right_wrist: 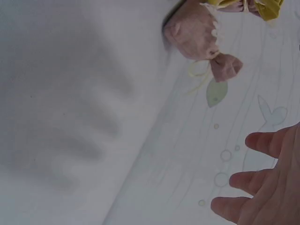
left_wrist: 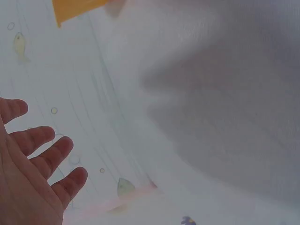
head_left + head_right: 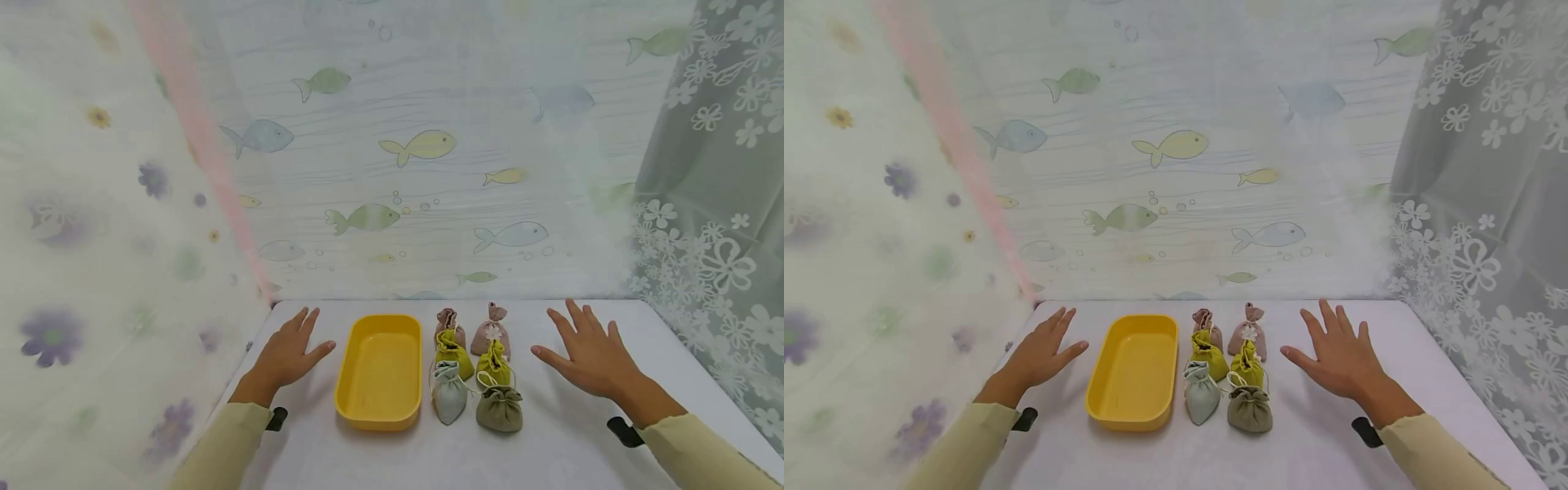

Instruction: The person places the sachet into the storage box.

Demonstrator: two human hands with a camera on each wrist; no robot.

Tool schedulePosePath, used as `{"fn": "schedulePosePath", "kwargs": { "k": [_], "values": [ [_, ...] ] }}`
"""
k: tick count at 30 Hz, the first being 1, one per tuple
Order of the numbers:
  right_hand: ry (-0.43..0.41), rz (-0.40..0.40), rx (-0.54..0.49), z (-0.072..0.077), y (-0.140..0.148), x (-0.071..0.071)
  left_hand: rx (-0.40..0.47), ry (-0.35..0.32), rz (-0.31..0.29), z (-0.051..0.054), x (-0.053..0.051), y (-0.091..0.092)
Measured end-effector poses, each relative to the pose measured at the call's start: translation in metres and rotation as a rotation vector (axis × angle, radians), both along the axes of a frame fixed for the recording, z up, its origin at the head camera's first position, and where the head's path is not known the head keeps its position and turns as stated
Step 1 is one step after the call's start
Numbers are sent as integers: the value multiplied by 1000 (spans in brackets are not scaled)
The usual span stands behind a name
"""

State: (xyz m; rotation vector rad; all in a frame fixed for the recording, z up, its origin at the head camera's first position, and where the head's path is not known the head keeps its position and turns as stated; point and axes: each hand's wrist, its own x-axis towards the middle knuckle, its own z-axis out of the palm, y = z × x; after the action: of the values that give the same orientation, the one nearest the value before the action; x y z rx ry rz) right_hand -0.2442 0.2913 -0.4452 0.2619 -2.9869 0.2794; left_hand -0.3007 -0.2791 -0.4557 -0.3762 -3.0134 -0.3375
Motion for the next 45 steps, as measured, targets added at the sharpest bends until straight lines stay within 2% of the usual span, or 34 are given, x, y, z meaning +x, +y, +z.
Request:
{"fn": "schedulePosePath", "kwargs": {
  "k": [8, 14, 19, 23, 26, 32, 39, 45],
  "values": [
    [39, 31, -17, 1, -6, 5, 217, -76, 11, -13, -1, 12],
    [82, 72, -41, -1, -12, 10, 354, -144, 55, -22, -1, 21],
    [103, 109, -114, -2, -19, 14, 451, -139, 84, -33, -2, 27],
    [141, 136, -188, -5, -25, 18, 567, -199, 103, -40, -3, 33],
    [159, 148, -255, -7, -29, 22, 657, -251, 111, -42, -3, 38],
    [180, 176, -368, -13, -36, 30, 760, -261, 113, -43, 0, 43],
    [252, 239, -431, -24, -43, 36, 885, -317, 107, -47, 4, 46],
    [250, 311, -517, -31, -48, 38, 957, -354, 122, -51, 7, 45]
  ]
}}
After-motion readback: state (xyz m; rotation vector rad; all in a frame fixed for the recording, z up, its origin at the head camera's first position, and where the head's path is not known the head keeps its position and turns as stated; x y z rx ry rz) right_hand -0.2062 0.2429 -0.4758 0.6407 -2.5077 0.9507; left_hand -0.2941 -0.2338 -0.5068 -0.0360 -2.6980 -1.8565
